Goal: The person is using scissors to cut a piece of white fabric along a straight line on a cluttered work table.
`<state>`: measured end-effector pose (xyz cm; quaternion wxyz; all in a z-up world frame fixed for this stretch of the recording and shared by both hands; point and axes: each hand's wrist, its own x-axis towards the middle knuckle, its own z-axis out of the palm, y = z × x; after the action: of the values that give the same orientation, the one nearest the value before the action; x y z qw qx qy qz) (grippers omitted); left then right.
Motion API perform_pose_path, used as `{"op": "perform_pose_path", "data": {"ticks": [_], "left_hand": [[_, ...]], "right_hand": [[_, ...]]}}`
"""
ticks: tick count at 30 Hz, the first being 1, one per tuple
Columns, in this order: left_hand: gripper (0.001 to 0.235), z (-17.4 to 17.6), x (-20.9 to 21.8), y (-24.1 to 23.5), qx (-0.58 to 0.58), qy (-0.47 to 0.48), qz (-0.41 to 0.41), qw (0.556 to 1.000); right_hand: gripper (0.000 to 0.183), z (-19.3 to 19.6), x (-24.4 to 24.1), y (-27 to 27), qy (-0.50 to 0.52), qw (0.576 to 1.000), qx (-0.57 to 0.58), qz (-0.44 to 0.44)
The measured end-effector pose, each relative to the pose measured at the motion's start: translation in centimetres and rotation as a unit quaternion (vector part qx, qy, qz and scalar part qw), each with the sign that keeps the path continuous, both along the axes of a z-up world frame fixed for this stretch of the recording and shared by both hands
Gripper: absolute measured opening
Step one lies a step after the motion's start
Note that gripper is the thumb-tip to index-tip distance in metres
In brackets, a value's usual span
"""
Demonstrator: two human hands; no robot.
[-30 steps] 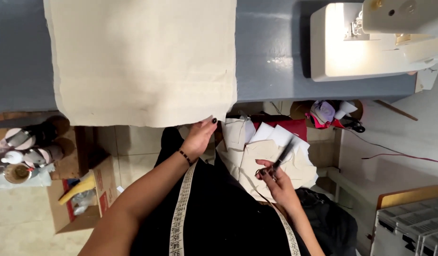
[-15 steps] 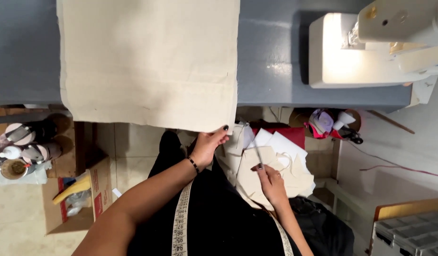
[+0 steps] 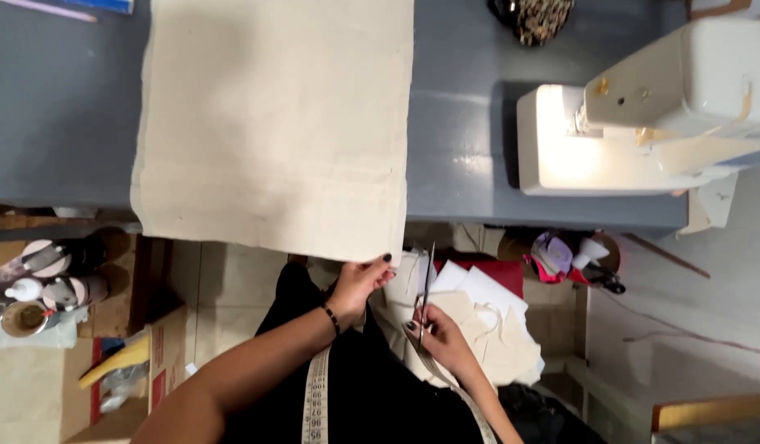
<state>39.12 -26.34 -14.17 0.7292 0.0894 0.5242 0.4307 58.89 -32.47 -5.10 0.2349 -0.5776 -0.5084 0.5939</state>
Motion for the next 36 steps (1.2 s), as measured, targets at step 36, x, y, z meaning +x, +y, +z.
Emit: {"op": "perform_pose_path", "data": {"ticks": [36], "left_hand": [[0.029, 2.1, -0.2, -0.2, 0.012, 0.025, 0.016, 1.000]], "right_hand": [[0.039, -1.4, -6.9, 0.0, -0.146, 0.987, -0.044, 0.051]]}}
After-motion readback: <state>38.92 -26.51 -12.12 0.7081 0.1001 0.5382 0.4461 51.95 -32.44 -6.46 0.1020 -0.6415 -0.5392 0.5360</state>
